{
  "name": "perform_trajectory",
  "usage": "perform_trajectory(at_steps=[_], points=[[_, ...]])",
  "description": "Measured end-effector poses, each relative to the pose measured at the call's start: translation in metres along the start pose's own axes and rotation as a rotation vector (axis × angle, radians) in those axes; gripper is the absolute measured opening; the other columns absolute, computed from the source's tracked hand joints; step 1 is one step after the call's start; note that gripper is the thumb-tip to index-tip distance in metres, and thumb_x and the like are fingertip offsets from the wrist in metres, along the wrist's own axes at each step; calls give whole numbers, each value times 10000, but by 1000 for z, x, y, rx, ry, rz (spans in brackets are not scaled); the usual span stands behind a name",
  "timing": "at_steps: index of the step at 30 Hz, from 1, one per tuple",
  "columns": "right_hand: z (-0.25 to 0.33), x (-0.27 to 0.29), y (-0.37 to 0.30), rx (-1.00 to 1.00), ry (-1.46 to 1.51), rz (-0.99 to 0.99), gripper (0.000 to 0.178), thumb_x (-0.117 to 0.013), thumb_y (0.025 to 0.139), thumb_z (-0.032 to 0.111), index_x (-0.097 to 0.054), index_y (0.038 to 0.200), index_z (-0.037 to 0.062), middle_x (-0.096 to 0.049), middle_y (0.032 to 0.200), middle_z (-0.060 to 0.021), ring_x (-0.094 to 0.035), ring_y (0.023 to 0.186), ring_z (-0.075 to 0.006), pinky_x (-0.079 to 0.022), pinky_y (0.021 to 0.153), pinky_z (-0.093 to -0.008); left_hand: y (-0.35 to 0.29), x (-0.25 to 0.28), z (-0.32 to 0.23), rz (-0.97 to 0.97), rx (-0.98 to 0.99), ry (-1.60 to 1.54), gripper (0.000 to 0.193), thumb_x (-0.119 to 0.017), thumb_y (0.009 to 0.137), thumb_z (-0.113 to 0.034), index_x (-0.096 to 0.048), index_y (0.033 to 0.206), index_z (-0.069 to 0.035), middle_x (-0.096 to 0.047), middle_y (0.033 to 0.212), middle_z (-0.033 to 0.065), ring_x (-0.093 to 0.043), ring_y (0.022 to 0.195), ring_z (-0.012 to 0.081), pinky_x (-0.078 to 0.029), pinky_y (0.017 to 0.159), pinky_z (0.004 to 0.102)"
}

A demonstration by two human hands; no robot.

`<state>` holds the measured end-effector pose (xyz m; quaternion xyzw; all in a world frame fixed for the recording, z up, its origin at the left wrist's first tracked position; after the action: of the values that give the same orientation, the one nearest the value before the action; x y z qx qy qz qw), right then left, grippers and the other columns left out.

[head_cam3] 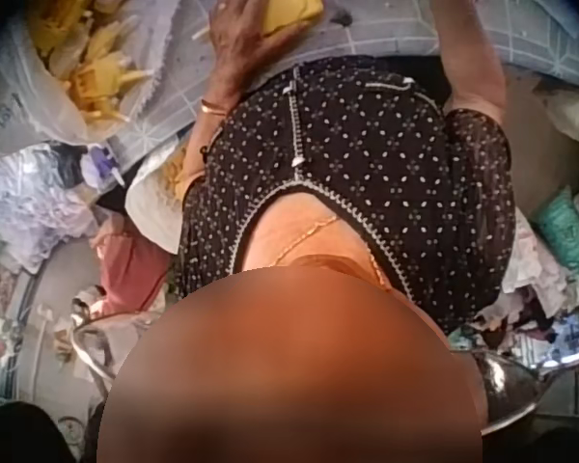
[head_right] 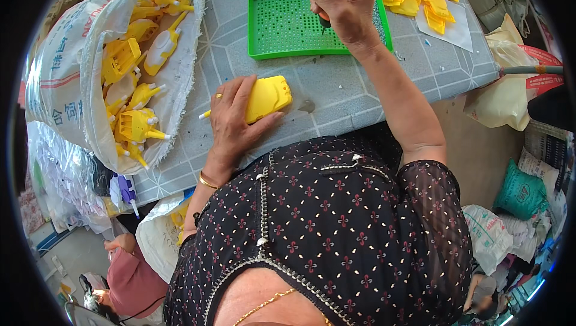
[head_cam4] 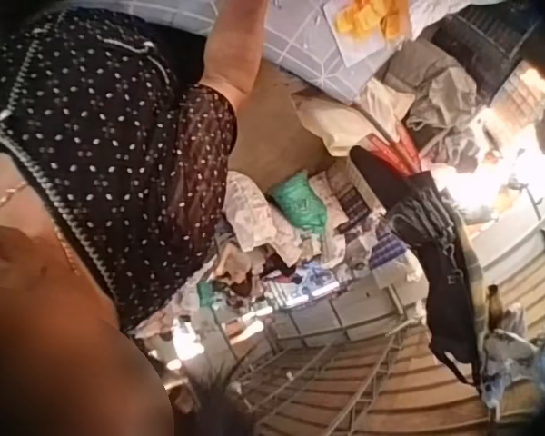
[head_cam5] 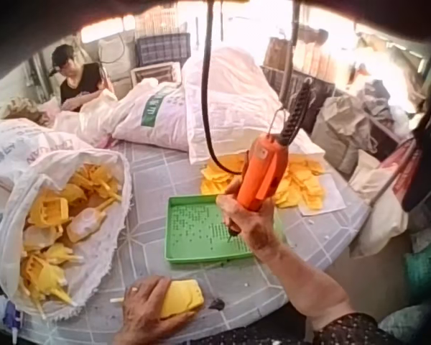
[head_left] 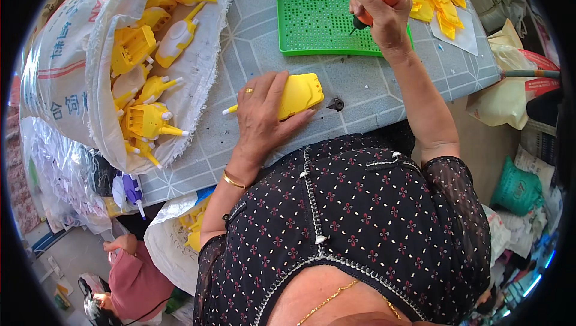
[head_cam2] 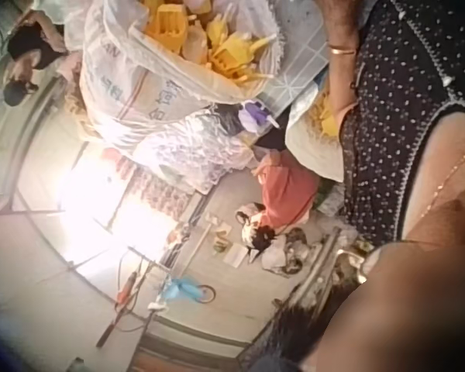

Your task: Assembling plastic toy walkie-talkie shells using an electric screwdriver to fasten components.

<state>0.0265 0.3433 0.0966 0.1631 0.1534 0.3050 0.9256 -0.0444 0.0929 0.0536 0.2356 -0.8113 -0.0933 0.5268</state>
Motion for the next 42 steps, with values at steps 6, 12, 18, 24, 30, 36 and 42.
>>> perform_trajectory(at_steps=[6,12,18,24,30,36,42], points=[[1,2,1,-69,38,-50,219,-752,887,132,-589,1021,73,-571,688,24,-552,532,-69,-438,485,-218,-1,0,1,-15,7,3,740,-848,752,-425,-596,1316,-18,-631,1232,148,-602,1124,340,-416,969,463],[0,5,3,93,192,22,238,-760,876,125,-587,1031,72,-566,668,15,-554,521,-84,-443,478,-228,-2,0,-1,-22,0,7,730,-847,753,-429,-600,1312,-31,-625,1227,143,-600,1120,334,-418,963,463],[10,4,0,-36,83,-42,212,-734,893,120,-583,1035,76,-563,681,8,-550,528,-93,-460,508,-237,-3,-1,0,-32,-18,27,722,-845,752,-440,-606,1302,-40,-625,1214,133,-599,1103,329,-423,938,460],[49,-20,-17,-78,324,12,226,-695,915,121,-538,1075,93,-502,694,0,-506,535,-116,-473,552,-276,-4,2,2,-70,-5,40,706,-848,744,-438,-619,1280,-40,-634,1178,121,-601,1081,328,-427,913,453],[54,-67,-50,-250,463,216,191,-654,931,112,-506,1047,88,-507,695,-11,-515,548,-128,-488,590,-301,-2,4,2,-90,15,43,682,-852,734,-427,-629,1253,-45,-636,1133,116,-602,1050,329,-431,898,446],[39,-79,-60,-306,382,239,229,-688,918,107,-499,1045,85,-528,733,-6,-538,549,-108,-517,595,-286,-3,4,5,-101,7,43,686,-854,724,-432,-631,1250,-53,-631,1124,108,-602,1040,325,-430,892,445],[35,-77,-60,-272,380,228,231,-681,921,95,-501,1066,82,-540,752,-4,-549,559,-106,-526,602,-286,-5,4,7,-109,4,45,693,-854,719,-454,-637,1244,-57,-631,1130,106,-601,1039,318,-428,892,443]])
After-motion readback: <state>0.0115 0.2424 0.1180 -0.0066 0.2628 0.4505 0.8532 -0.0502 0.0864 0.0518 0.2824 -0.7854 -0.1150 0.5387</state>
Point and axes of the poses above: each hand's wrist, its own y-axis towards the middle knuckle, its own x-axis out of the back of the hand, z = x × y, the point moved 10 cm from there along y, towards the middle knuckle
